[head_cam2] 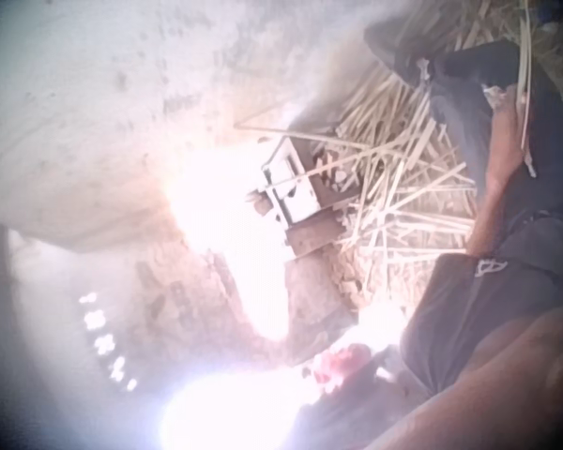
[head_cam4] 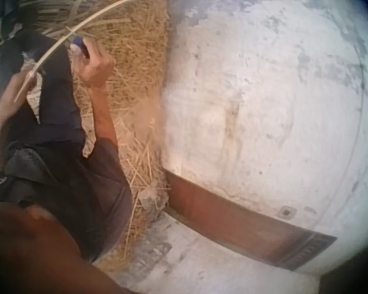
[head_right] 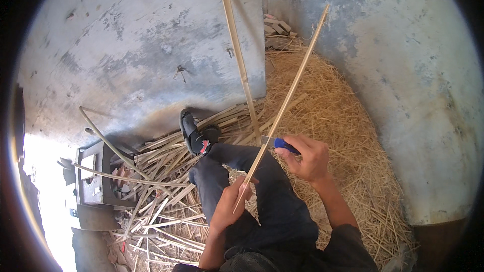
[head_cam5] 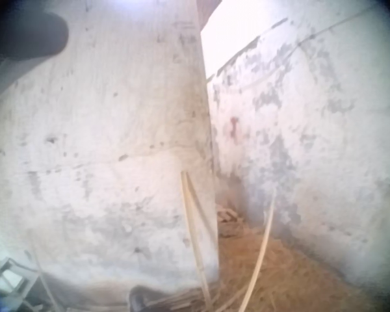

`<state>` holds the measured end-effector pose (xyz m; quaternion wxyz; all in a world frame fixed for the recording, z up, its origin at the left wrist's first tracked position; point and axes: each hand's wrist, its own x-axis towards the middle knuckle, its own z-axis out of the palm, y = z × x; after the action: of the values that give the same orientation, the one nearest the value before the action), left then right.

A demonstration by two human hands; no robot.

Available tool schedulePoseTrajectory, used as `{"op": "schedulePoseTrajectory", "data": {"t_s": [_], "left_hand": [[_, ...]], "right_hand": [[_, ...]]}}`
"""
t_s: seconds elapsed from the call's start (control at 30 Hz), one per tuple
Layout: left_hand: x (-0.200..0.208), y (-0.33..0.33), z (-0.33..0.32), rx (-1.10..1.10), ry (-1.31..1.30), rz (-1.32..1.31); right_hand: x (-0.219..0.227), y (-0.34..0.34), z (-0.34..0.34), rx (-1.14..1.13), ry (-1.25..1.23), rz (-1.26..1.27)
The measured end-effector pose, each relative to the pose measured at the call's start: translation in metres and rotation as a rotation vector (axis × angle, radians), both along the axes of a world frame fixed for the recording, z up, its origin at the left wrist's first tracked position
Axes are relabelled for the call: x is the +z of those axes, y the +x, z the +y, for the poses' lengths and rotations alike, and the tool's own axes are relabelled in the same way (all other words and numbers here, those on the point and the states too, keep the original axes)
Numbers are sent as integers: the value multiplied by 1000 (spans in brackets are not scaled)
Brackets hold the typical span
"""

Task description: The person sits on a straw-covered floor and uses a knife to shave thin strips from a long piece of bamboo. They hold the bamboo with one hand and carefully scrape the surface with the knife in the other, producing fine shavings that fall onto the straw.

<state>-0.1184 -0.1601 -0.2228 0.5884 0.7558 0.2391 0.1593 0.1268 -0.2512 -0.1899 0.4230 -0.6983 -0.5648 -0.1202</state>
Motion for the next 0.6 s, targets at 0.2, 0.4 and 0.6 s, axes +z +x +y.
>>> {"op": "schedulePoseTrajectory", "data": {"t_s": [0.2, 0.4, 0.6], "left_hand": [[-2, 1, -20, 123, 175, 65], [-17, -20, -33, 120, 177, 211], [-23, -42, -45, 137, 121, 271]], "right_hand": [[-1, 6, -11, -23, -66, -86], [-19, 44, -5, -159, 40, -24], [-22, 75, 0, -179, -72, 3]]}}
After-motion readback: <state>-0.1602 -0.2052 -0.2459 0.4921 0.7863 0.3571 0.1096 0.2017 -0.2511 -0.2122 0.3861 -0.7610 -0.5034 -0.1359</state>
